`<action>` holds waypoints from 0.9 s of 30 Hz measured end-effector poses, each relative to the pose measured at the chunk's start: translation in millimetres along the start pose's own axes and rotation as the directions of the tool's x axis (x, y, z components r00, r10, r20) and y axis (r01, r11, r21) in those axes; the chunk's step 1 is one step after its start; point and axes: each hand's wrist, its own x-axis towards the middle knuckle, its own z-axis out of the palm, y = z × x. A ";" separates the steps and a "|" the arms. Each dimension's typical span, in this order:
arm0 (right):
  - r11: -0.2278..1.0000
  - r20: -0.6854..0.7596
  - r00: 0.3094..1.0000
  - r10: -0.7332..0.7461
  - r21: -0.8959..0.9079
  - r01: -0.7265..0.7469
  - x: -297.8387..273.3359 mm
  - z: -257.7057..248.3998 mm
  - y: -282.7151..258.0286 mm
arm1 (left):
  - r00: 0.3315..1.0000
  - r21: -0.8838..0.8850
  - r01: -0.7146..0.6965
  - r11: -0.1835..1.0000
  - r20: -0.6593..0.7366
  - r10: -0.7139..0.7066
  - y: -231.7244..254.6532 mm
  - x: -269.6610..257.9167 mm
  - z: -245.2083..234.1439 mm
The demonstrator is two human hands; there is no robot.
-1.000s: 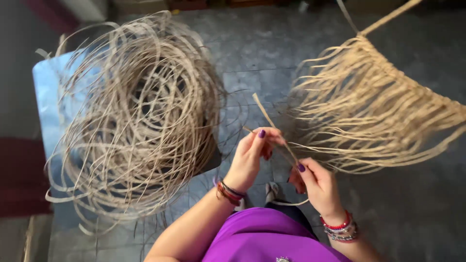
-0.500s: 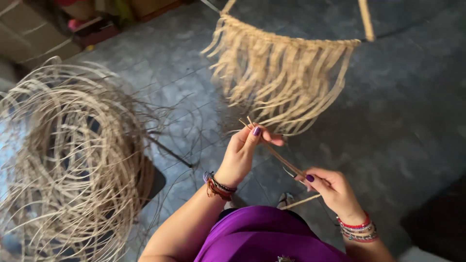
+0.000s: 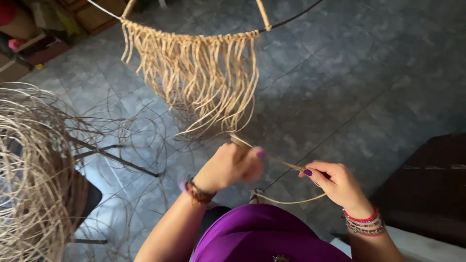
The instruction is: Knotting natural fiber strands onto a circular frame to create a woven pattern.
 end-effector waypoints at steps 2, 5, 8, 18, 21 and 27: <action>0.990 0.003 1.000 -0.026 -0.140 0.027 9.3 -15.1 -25.8 | 0.959 0.153 -0.226 0.962 -0.136 0.247 12.0 4.9 17.2; 0.951 0.067 0.993 -0.101 -0.286 0.117 18.4 -23.8 -53.9 | 0.802 0.495 -0.424 0.759 -0.183 0.568 32.6 20.8 59.8; 0.911 0.098 0.968 -0.230 -0.328 0.250 30.4 -35.4 -57.1 | 0.780 0.655 -0.438 0.615 -0.063 0.623 17.0 39.8 77.7; 0.917 0.011 0.993 -0.121 -0.382 0.116 60.1 -109.0 -17.5 | 0.938 0.723 0.119 0.680 -0.306 0.161 -73.4 24.3 -25.3; 0.916 0.135 0.977 -0.165 -0.345 0.203 87.9 -81.2 -48.3 | 0.950 0.492 -0.203 0.847 -0.111 0.292 5.5 41.9 -26.1; 0.880 0.246 0.937 -0.249 -0.347 0.326 144.6 -51.9 -65.1 | 0.885 0.602 -0.326 0.729 -0.078 0.460 0.9 103.3 29.6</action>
